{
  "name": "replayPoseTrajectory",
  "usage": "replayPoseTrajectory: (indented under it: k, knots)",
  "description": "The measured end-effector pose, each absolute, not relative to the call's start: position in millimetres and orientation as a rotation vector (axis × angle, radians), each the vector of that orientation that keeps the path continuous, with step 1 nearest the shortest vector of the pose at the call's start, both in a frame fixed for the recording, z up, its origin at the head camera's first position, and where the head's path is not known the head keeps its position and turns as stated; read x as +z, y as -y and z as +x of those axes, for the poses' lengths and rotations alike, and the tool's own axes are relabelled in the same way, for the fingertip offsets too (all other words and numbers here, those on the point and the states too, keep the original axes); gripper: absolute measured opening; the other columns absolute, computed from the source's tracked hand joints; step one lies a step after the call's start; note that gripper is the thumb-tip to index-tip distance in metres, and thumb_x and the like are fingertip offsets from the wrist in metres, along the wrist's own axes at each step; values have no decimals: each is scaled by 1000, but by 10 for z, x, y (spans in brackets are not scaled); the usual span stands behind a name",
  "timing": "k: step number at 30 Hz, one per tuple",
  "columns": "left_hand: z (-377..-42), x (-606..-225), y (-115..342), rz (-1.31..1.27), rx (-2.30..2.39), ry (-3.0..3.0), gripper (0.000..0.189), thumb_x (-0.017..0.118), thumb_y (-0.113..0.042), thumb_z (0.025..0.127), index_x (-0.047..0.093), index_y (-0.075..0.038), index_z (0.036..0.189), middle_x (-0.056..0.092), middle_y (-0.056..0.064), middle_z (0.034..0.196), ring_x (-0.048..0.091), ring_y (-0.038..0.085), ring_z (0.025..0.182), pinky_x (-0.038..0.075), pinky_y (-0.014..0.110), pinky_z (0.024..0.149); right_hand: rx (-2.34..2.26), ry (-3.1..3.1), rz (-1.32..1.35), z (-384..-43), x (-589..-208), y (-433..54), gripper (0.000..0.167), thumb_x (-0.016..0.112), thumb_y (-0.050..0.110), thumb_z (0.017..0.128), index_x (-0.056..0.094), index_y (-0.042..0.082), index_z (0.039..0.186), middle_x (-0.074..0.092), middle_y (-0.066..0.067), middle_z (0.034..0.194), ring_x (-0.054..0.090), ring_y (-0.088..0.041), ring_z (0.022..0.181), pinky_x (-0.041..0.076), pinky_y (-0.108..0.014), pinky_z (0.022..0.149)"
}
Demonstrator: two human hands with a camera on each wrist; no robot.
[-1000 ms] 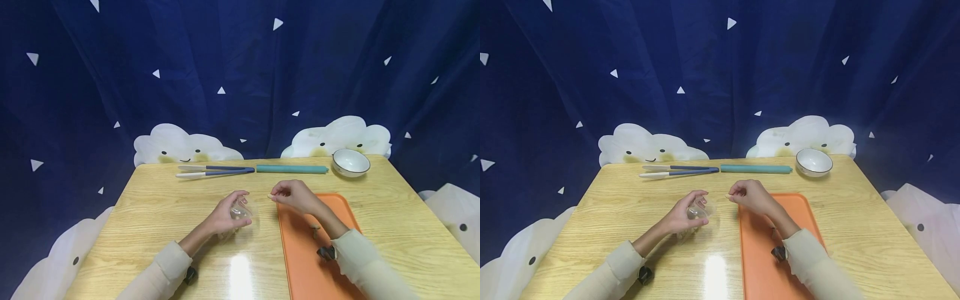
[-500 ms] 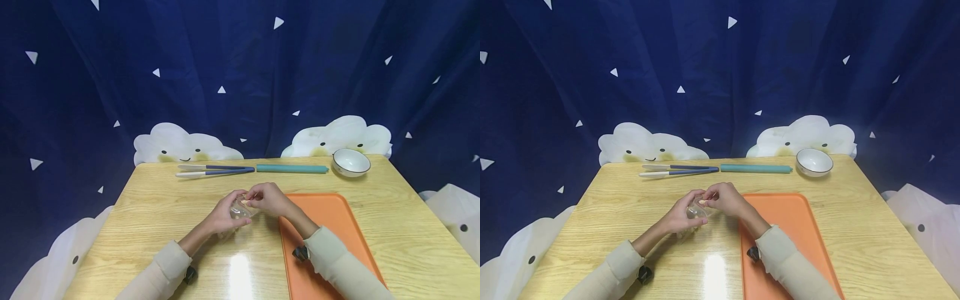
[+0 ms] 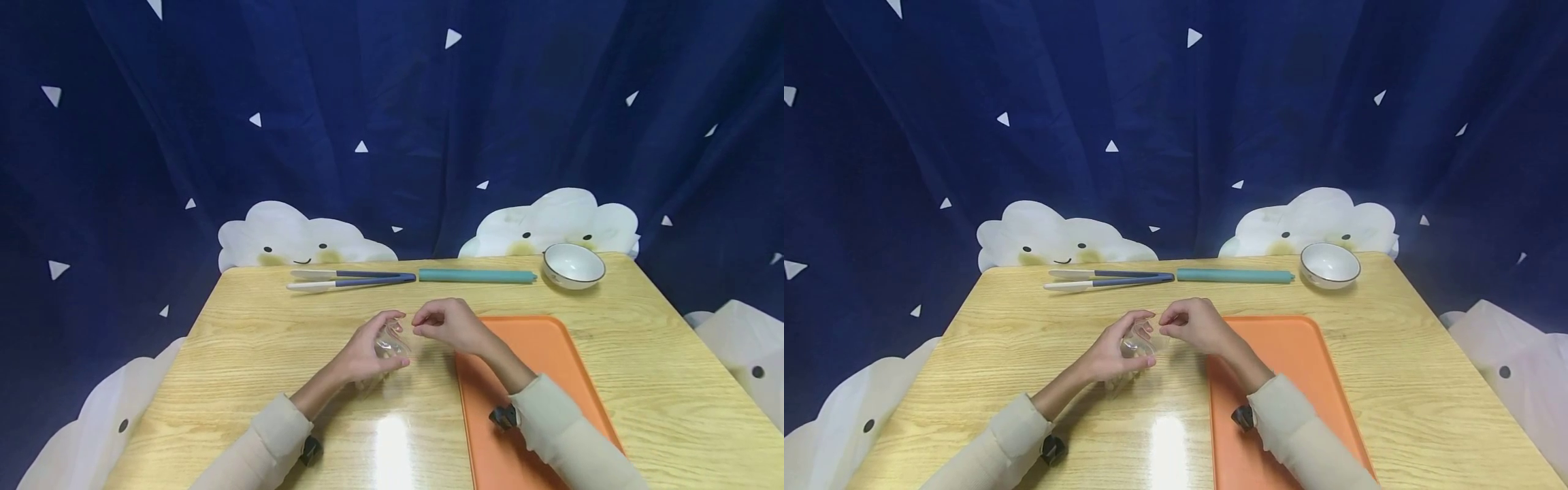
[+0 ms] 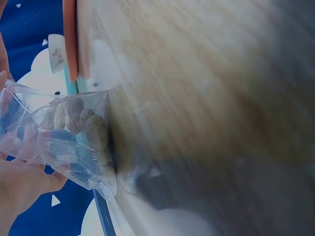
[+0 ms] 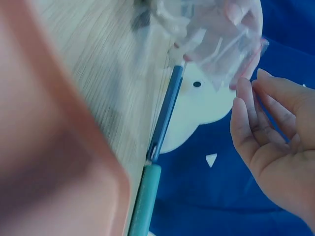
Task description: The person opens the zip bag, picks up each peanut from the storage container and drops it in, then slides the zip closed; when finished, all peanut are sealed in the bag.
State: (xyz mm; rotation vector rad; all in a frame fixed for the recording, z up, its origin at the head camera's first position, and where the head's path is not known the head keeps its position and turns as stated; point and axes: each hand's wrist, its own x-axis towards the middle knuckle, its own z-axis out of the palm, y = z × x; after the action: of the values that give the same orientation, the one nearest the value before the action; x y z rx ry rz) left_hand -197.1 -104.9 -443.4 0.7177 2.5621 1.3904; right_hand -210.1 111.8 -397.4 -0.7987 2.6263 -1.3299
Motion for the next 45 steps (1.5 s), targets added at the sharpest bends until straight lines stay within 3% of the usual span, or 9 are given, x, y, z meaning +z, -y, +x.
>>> replayPoseTrajectory:
  k: [2,9,13,22,32,40,45]
  knots:
    - [-1971,-4440,1052,727,1402,-2550,73,77,-31,76,40,-27,139,57,11,127,53,23,118,40,52,100,-1319,-2626,-782,-2101,-3979,-1199,7,70,12,84,72,7,89,71,-2,84,64,-6,73,52,-21,66]
    - [-1911,-4327,1025,708,1437,-2510,73,77,-16,77,40,-16,140,57,15,125,52,32,119,36,56,102,-1269,-2643,-729,-2095,-4019,-1528,6,70,13,85,71,10,89,71,-2,85,66,-13,75,52,-22,65]
    - [-1968,-4443,1046,733,1444,-2521,74,78,-23,76,41,-19,140,57,13,125,53,26,118,36,55,104,-1248,-2622,-703,-2093,-4050,-1737,8,69,13,85,71,9,92,72,-4,89,66,-16,79,52,-21,68]
    - [-1951,-4457,1055,758,1442,-2529,72,78,-29,76,42,-22,138,58,13,122,54,23,115,36,53,104,-1121,-2642,-664,-2038,-4188,-2186,11,67,10,86,69,3,94,71,-9,92,60,-3,78,50,-20,69]
    - [-1950,-4461,1048,735,1421,-2543,73,78,-24,76,41,-19,139,58,14,123,53,25,116,36,53,104,-1075,-2566,-650,-1973,-4333,-2534,7,66,4,84,68,1,89,72,-9,82,65,-8,73,48,-20,62]
    - [-1970,-4466,1053,766,1414,-2560,73,78,-29,74,42,-22,137,59,12,121,54,21,113,37,50,104,-1031,-2601,-617,-1954,-4415,-2653,7,73,7,78,70,4,83,69,-5,76,51,1,62,45,-19,57]
    - [-1972,-4457,1053,758,1402,-2560,73,78,-30,75,42,-24,138,59,11,121,54,22,113,37,51,105,-1062,-2568,-571,-1944,-4450,-2652,9,74,6,77,69,1,83,67,-6,72,52,0,60,45,-20,56]
